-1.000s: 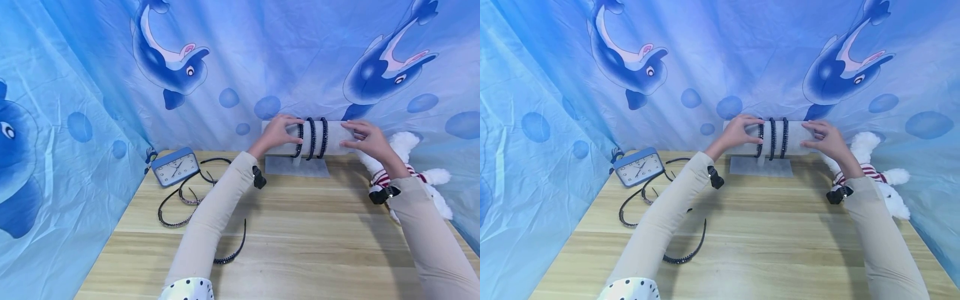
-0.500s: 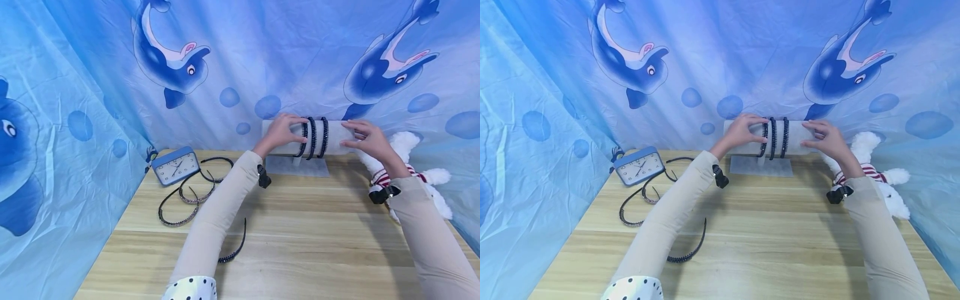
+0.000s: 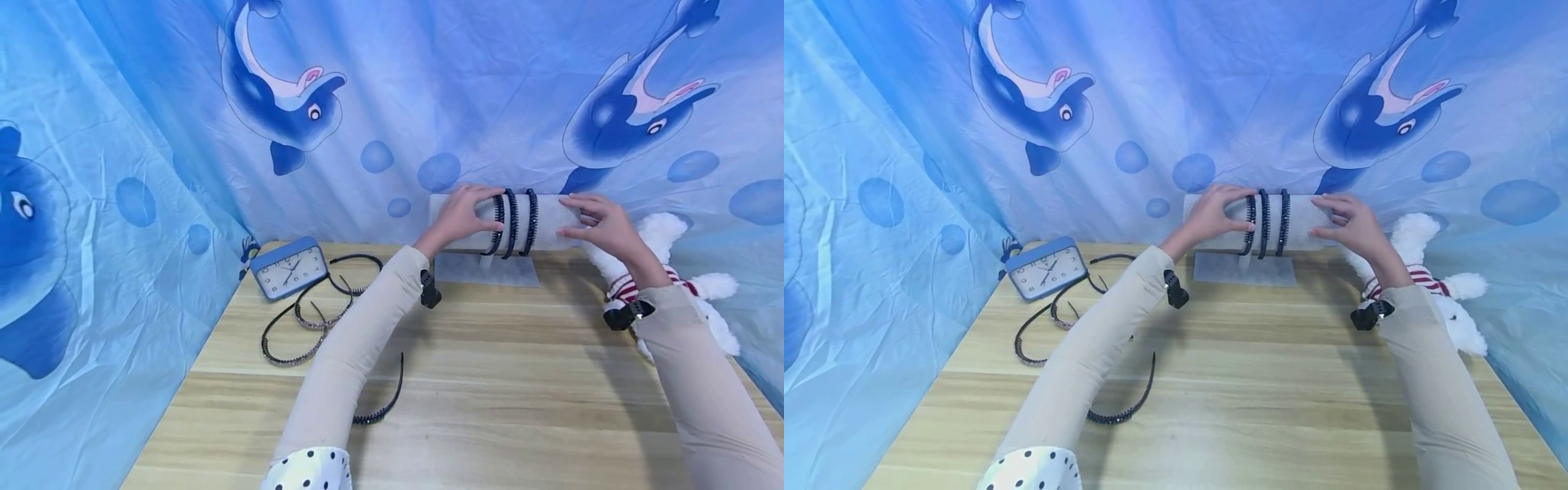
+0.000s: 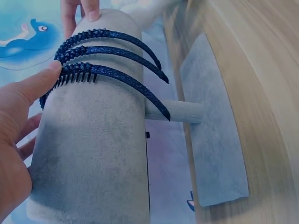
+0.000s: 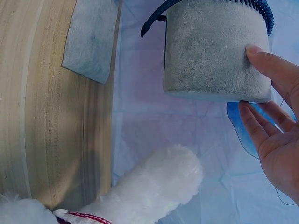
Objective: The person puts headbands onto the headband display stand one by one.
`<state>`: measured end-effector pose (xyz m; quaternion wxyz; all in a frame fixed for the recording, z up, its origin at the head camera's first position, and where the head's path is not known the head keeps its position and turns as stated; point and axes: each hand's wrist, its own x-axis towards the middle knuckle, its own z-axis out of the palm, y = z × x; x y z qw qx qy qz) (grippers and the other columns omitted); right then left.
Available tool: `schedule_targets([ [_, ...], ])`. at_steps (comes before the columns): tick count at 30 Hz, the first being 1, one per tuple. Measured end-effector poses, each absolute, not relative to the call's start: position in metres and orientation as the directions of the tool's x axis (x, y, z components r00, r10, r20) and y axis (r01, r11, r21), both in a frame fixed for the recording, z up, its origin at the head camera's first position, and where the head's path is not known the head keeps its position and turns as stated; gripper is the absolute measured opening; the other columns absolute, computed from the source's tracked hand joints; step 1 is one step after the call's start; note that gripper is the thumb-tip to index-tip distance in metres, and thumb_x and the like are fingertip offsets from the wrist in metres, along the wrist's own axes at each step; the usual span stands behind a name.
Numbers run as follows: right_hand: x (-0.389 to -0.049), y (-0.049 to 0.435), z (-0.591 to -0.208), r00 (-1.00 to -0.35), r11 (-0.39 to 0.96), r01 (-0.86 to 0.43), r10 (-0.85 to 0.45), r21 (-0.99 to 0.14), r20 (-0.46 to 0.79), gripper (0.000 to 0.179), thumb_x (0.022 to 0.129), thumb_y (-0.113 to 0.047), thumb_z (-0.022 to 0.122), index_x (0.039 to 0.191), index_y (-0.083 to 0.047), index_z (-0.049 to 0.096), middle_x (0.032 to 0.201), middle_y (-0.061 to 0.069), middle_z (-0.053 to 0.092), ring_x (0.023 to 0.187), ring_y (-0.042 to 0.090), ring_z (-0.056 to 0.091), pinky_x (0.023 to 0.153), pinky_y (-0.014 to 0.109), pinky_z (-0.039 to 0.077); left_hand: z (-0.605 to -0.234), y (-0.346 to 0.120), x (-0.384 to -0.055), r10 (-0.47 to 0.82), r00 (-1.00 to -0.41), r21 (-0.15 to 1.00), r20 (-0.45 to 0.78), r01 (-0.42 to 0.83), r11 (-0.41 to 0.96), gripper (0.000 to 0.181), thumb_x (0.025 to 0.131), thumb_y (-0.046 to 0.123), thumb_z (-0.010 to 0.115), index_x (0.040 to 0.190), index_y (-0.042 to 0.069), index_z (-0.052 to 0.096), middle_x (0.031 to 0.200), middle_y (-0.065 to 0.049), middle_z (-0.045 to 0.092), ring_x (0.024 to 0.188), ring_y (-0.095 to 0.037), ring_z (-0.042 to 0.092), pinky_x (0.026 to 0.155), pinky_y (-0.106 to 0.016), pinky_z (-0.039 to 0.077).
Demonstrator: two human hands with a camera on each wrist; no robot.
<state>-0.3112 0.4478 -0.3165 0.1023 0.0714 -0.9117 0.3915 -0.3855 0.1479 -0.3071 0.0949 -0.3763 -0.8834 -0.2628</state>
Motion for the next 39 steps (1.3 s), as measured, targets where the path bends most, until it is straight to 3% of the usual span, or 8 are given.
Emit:
schedule_targets([
  [5, -0.313, 0.448, -0.318, -0.970, 0.681, -0.207, -0.049, -0.702, 0.238, 0.067, 0.090, -0.014, 0.079, 0.149, -0.005, 0.050, 0.156, 0.021, 0.038, 0.140, 0.043, 0.039, 0.119, 0.060, 0.035, -0.308, 0.138, -0.384, 0.629, -0.679, 0.445, 0.377, 0.729, 0.520, 0.079, 0.085, 0.042, 0.082, 0.153, 0.022, 0.047, 0.158, -0.001, 0.048, 0.147, -0.019, 0.040, 0.127, -0.034, 0.029],
  [11, -0.309, 0.449, -0.317, -0.969, 0.685, -0.211, -0.051, -0.698, 0.243, 0.068, 0.090, -0.020, 0.080, 0.149, -0.007, 0.051, 0.157, 0.021, 0.038, 0.141, 0.042, 0.038, 0.119, 0.060, 0.035, -0.307, 0.112, -0.375, 0.648, -0.652, 0.450, 0.395, 0.752, 0.482, 0.068, 0.086, 0.032, 0.083, 0.146, 0.017, 0.056, 0.156, -0.006, 0.051, 0.148, -0.023, 0.040, 0.129, -0.038, 0.025],
  [17, -0.307, 0.451, -0.319, -0.962, 0.696, -0.223, -0.047, -0.683, 0.267, 0.066, 0.090, -0.024, 0.080, 0.149, -0.011, 0.053, 0.154, 0.018, 0.042, 0.139, 0.035, 0.042, 0.119, 0.056, 0.037, -0.308, 0.074, -0.358, 0.699, -0.616, 0.394, 0.364, 0.782, 0.483, 0.058, 0.086, 0.030, 0.083, 0.139, 0.016, 0.063, 0.145, -0.004, 0.060, 0.139, -0.023, 0.048, 0.124, -0.042, 0.033],
  [20, -0.307, 0.452, -0.319, -0.962, 0.697, -0.223, -0.045, -0.681, 0.269, 0.066, 0.090, -0.025, 0.080, 0.148, -0.011, 0.053, 0.154, 0.019, 0.041, 0.138, 0.035, 0.042, 0.119, 0.057, 0.037, -0.314, 0.054, -0.347, 0.736, -0.606, 0.360, 0.302, 0.787, 0.500, 0.058, 0.086, 0.031, 0.083, 0.138, 0.015, 0.064, 0.144, -0.005, 0.061, 0.136, -0.023, 0.051, 0.120, -0.040, 0.039],
  [25, -0.308, 0.451, -0.320, -0.964, 0.701, -0.217, -0.043, -0.680, 0.263, 0.067, 0.090, -0.026, 0.080, 0.149, -0.010, 0.052, 0.156, 0.019, 0.040, 0.140, 0.038, 0.040, 0.118, 0.060, 0.035, -0.335, 0.015, -0.331, 0.783, -0.604, 0.338, 0.149, 0.775, 0.534, 0.056, 0.085, 0.032, 0.083, 0.135, 0.015, 0.065, 0.147, -0.006, 0.059, 0.140, -0.027, 0.050, 0.123, -0.044, 0.037],
  [28, -0.308, 0.449, -0.320, -0.964, 0.695, -0.220, -0.045, -0.685, 0.263, 0.067, 0.090, -0.025, 0.080, 0.149, -0.010, 0.052, 0.157, 0.019, 0.039, 0.140, 0.037, 0.040, 0.119, 0.059, 0.035, -0.350, -0.012, -0.324, 0.796, -0.600, 0.356, 0.071, 0.761, 0.542, 0.054, 0.085, 0.030, 0.083, 0.134, 0.014, 0.067, 0.143, -0.006, 0.062, 0.134, -0.028, 0.056, 0.117, -0.045, 0.045],
  [33, -0.308, 0.447, -0.319, -0.961, 0.688, -0.228, -0.045, -0.689, 0.273, 0.065, 0.090, -0.023, 0.080, 0.148, -0.010, 0.053, 0.154, 0.018, 0.041, 0.139, 0.032, 0.043, 0.121, 0.050, 0.037, -0.375, -0.053, -0.313, 0.790, -0.607, 0.458, -0.080, 0.682, 0.570, 0.051, 0.083, 0.016, 0.085, 0.131, 0.010, 0.067, 0.132, -0.007, 0.068, 0.114, -0.025, 0.066, 0.101, -0.042, 0.057],
  [39, -0.309, 0.444, -0.319, -0.960, 0.684, -0.234, -0.052, -0.691, 0.274, 0.065, 0.090, -0.023, 0.080, 0.148, -0.010, 0.053, 0.153, 0.018, 0.041, 0.139, 0.031, 0.043, 0.121, 0.051, 0.037, -0.396, -0.082, -0.302, 0.793, -0.546, 0.605, -0.271, 0.544, 0.581, 0.055, 0.077, 0.003, 0.087, 0.129, 0.007, 0.068, 0.111, -0.011, 0.072, 0.095, -0.019, 0.070, 0.086, -0.026, 0.061],
])
